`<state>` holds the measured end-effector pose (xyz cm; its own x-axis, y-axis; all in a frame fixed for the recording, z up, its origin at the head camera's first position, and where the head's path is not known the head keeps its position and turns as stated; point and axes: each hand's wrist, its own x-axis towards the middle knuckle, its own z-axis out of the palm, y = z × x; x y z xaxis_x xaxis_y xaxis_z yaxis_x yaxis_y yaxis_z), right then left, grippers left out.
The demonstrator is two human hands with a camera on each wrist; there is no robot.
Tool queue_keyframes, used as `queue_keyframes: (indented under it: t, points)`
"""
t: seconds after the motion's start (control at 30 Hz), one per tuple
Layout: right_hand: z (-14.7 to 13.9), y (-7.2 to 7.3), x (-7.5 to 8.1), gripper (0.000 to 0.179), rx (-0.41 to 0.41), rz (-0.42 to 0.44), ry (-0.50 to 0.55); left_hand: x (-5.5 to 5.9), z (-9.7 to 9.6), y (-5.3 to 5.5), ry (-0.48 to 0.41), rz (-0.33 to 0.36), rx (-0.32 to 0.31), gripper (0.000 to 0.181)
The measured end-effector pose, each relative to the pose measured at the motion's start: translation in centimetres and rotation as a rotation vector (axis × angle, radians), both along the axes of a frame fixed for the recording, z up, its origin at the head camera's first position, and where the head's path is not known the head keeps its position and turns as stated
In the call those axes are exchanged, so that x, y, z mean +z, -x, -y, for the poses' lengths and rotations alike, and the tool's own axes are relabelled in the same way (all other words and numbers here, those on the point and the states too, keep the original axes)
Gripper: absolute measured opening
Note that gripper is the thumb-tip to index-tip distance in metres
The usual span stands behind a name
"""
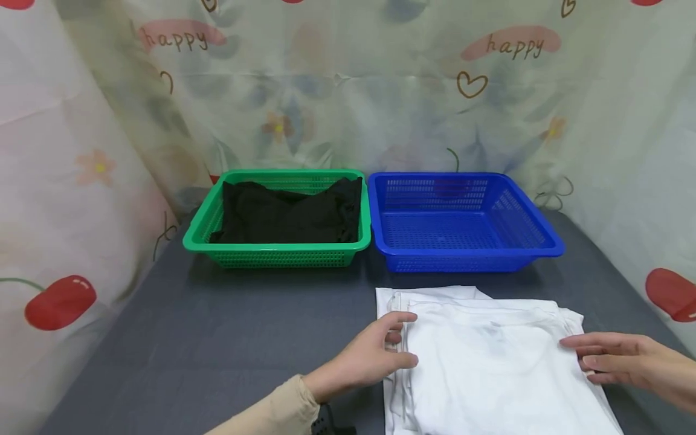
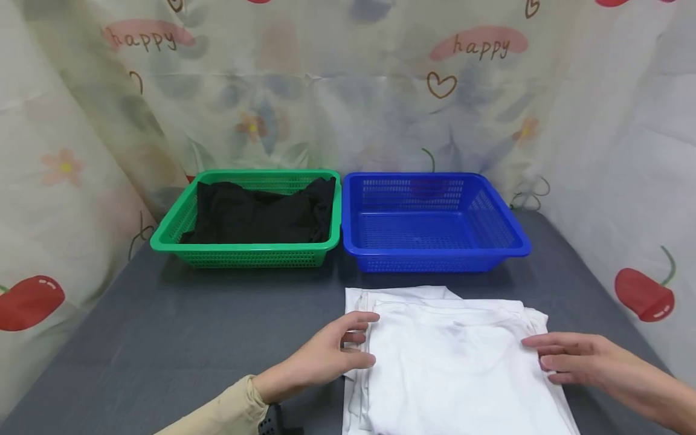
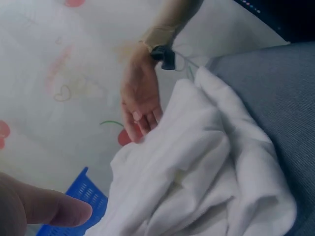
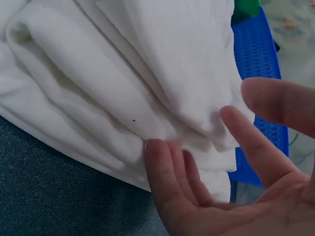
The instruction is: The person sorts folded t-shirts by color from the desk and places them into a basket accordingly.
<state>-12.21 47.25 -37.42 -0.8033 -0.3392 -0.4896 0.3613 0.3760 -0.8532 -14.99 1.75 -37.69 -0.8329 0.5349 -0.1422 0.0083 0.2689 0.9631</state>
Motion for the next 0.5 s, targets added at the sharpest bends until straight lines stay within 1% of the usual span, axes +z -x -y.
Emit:
queue_keyframes:
  t: [0.07,0.1,0.2,0.3,0.37,0.43,0.5]
  points:
    - [-0.28,-0.05,-0.22,0.039,0.02,0.014,0.033,-0.18,-0.04,-0.14,0.001,-0.006,0.0,0.056]
    - [-0.32,-0.04,-0.31,0.039,0.014,0.014,0.029,-0.24,-0.03,-0.17,0.001,-0.012,-0.003,0.056]
    - [-0.28,-0.03,-0.51,0.041,-0.017,0.006,-0.034,-0.28,-0.05,-0.15,0.006,-0.058,-0.013,0.053]
    - [-0.14,-0.01,-0.72,0.04,-0.041,0.016,-0.071,-0.37,-0.13,-0.22,0.017,-0.11,-0.026,0.049]
    - [-0.15,-0.02,-0.85,0.039,-0.022,0.019,-0.053,-0.48,-0.2,-0.28,0.022,-0.142,-0.034,0.046]
    - [-0.19,0.09,-0.94,0.038,0.005,0.029,0.006,-0.62,-0.23,-0.36,0.033,-0.166,-0.032,0.045]
    - [-0.21,0.22,-0.91,0.038,0.034,0.038,0.051,-0.8,-0.22,-0.31,0.031,-0.174,-0.037,0.046]
